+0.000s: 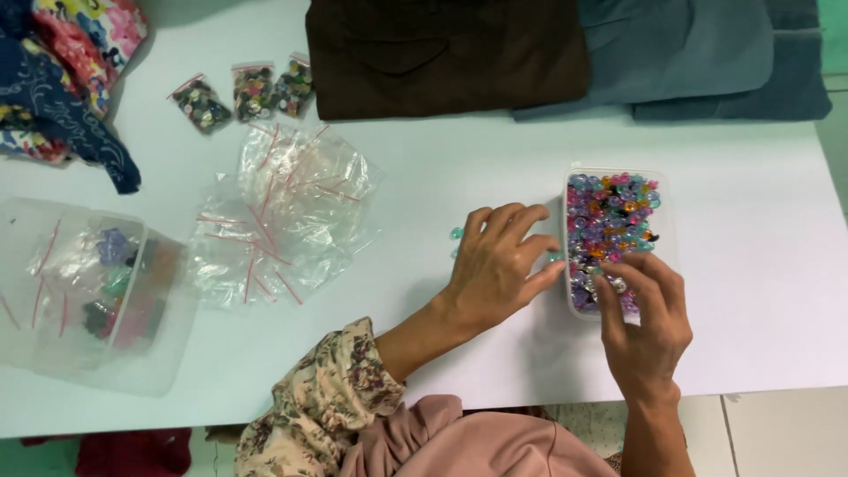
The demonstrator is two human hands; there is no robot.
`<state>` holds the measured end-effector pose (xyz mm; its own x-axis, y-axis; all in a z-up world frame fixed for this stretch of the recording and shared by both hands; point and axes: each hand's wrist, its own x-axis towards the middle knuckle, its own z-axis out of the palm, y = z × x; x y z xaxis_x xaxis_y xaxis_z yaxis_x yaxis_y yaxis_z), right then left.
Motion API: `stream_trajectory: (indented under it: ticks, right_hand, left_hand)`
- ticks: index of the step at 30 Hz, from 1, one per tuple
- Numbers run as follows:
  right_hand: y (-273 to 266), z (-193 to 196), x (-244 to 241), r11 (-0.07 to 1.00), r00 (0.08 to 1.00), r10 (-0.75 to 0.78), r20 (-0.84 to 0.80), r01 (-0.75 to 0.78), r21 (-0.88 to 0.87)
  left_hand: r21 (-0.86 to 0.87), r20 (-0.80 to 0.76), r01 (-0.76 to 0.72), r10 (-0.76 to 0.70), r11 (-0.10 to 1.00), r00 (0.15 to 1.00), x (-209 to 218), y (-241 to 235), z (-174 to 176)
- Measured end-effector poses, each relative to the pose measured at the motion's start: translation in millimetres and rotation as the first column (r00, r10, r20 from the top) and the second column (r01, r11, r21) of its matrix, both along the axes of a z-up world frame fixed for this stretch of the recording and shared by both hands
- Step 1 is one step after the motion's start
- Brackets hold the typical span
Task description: Sorting and packaging small plastic beads into resealable bags
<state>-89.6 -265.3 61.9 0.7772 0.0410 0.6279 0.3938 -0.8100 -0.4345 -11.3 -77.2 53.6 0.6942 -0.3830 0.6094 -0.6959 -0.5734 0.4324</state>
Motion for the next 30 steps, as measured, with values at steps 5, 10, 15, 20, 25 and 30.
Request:
stream_trajectory:
  ticks: [5,10,15,20,25,30]
  right_hand:
    - [40,-10,-13,0.989,0.987,0.148,-0.063,-0.148,0.005]
    - [64,-46,-14,0.968,0.952,0.252,-0.176,-0.245,0.06]
    - [76,-74,-6,0.963,0.928,0.271,-0.255,-0.258,0.082]
    - [80,-76,-3,0.966,0.931,0.259,-0.256,-0.255,0.049]
    - [81,-78,-1,0.965,0.931,0.259,-0.256,-0.26,0.03]
    - [82,-79,1,0.966,0.928,0.251,-0.276,-0.258,0.014]
  left_hand:
    - [-0.005,-0.135,-0.077,0.076,0.997,0.988,-33,59,-16]
    - [0.022,-0.2,-0.142,0.144,0.99,0.969,-62,87,-48]
    - [0.024,-0.154,-0.208,0.209,0.978,0.966,-68,93,-59]
    - [0.035,-0.133,-0.197,0.2,0.98,0.971,-67,91,-66]
    - [0.06,-0.112,-0.183,0.189,0.981,0.976,-64,88,-66]
    - [0.061,-0.087,-0.2,0.205,0.978,0.975,-64,86,-66]
